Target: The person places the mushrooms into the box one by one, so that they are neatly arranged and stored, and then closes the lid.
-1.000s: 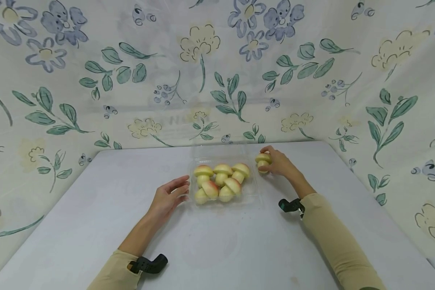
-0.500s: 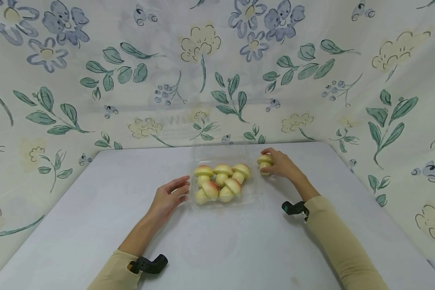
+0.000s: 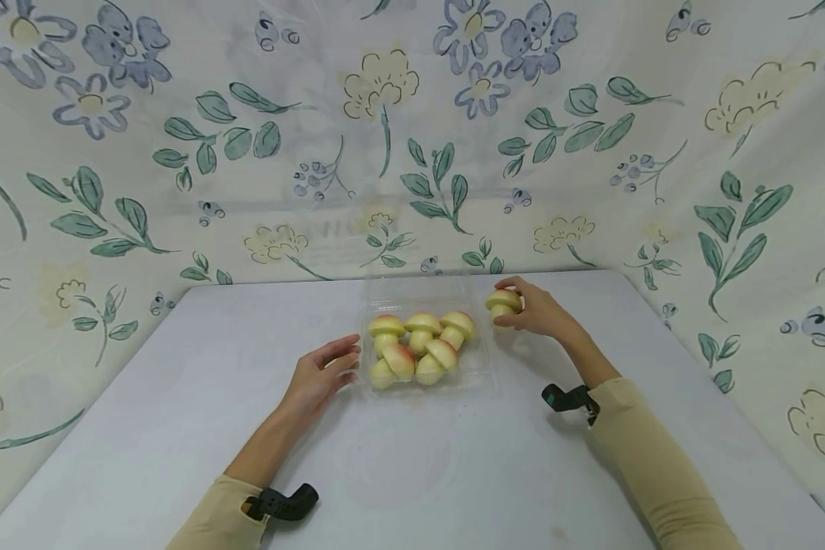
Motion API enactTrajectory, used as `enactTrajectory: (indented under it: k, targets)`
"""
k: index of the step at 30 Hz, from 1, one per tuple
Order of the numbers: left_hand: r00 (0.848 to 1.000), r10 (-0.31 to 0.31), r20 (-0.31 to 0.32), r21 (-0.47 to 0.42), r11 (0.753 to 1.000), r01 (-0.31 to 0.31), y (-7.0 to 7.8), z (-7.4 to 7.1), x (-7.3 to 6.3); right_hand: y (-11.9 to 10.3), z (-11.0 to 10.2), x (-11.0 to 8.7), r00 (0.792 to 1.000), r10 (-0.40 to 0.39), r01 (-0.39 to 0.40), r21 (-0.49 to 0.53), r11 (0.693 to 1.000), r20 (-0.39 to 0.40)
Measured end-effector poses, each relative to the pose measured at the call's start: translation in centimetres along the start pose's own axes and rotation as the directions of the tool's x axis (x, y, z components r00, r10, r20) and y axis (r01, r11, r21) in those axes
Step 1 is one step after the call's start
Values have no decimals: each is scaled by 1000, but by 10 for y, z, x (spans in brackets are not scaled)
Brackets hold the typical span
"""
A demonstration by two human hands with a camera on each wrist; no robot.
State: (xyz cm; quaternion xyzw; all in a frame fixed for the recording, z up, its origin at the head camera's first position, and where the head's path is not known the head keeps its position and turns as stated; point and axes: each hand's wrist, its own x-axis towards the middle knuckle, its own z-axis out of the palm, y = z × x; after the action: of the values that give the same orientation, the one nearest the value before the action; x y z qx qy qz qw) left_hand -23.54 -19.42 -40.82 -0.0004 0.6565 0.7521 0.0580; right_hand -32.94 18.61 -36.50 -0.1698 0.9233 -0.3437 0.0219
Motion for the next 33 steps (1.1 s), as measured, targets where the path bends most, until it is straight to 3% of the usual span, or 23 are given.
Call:
enactTrajectory:
  k: [9, 14, 19, 33]
  targets:
    - [1000, 4, 5, -5, 1000, -4, 1, 0, -1, -12, -4, -4, 999, -40, 40, 12, 999, -11]
    - [1000, 5, 2, -6, 1000, -5, 1, 0, 0, -21, -5, -8, 994, -107, 107, 21, 994, -16]
    - [1000, 6, -1, -3, 1000, -6, 2, 0, -1, -31, -5, -12, 985, -170, 170, 54, 984, 5]
    - [1000, -3, -4, -5, 1000, 3, 2, 0, -1, -55, 6, -24, 968, -240, 236, 53, 970, 77]
